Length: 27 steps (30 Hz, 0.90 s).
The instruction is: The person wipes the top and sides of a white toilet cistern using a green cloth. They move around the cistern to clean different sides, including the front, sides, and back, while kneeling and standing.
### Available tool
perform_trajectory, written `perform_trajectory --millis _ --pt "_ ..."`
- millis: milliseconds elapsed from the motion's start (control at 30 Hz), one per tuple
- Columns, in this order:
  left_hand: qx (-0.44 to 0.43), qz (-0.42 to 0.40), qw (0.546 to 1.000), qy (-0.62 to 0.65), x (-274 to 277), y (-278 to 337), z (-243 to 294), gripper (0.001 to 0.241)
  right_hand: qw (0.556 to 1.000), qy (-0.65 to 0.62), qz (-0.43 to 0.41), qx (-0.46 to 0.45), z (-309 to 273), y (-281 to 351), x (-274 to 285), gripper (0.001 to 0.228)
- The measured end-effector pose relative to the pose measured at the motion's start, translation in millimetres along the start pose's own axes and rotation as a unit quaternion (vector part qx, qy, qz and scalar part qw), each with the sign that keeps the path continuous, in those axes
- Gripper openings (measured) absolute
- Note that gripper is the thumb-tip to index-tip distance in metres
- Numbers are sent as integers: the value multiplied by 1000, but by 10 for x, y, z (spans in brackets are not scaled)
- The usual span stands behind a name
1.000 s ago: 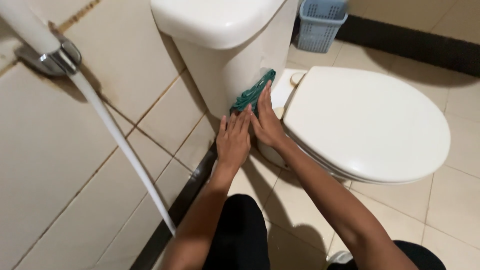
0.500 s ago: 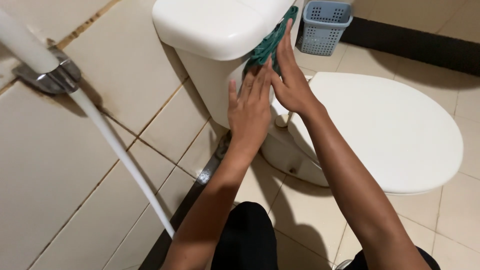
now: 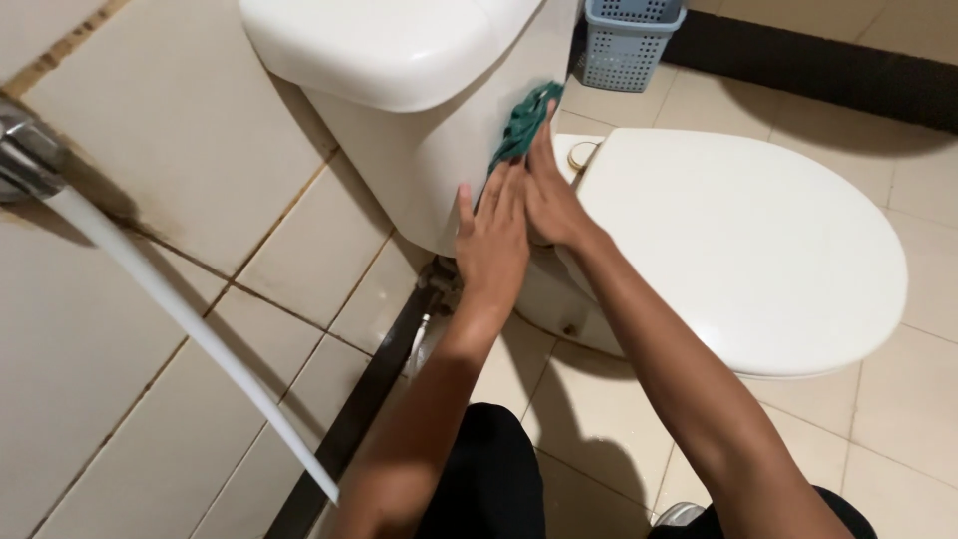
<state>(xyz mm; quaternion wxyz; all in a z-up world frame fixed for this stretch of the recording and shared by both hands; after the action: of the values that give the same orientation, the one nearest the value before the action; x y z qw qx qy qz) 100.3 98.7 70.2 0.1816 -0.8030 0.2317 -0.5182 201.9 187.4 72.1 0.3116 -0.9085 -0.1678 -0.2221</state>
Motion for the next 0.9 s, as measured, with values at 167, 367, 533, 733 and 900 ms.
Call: perform_trajectory --millis 167,367,533,733,900 --pt "-2 -16 1000 11 -34 351 -70 59 998 6 -41 -43 -75 215 -177 75" --pt "23 -73 981 178 62 697 -263 65 998 7 -49 -31 -310 451 -380 82" --pt "48 -65 982 171 130 736 -466 70 997 11 -53 -58 -635 467 -412 88" --pt "60 101 982 145 599 305 -765 66 995 66 50 62 -920 89 -111 84" --pt "78 134 977 148 832 76 -924 63 994 68 60 62 -1255 -119 124 82"
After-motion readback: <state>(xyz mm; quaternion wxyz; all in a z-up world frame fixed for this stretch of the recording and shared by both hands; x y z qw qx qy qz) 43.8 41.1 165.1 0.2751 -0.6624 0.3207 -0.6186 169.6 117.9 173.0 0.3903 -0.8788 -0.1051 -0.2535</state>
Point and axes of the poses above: each hand's wrist, its own y-axis away from the middle knuckle, its own x-axis out of the back of the hand, z = x × y, the point moved 3 cm from there along -y, towards the middle knuckle, and after that the axes turned 4 degrees about -y, right-handed, at the moved point
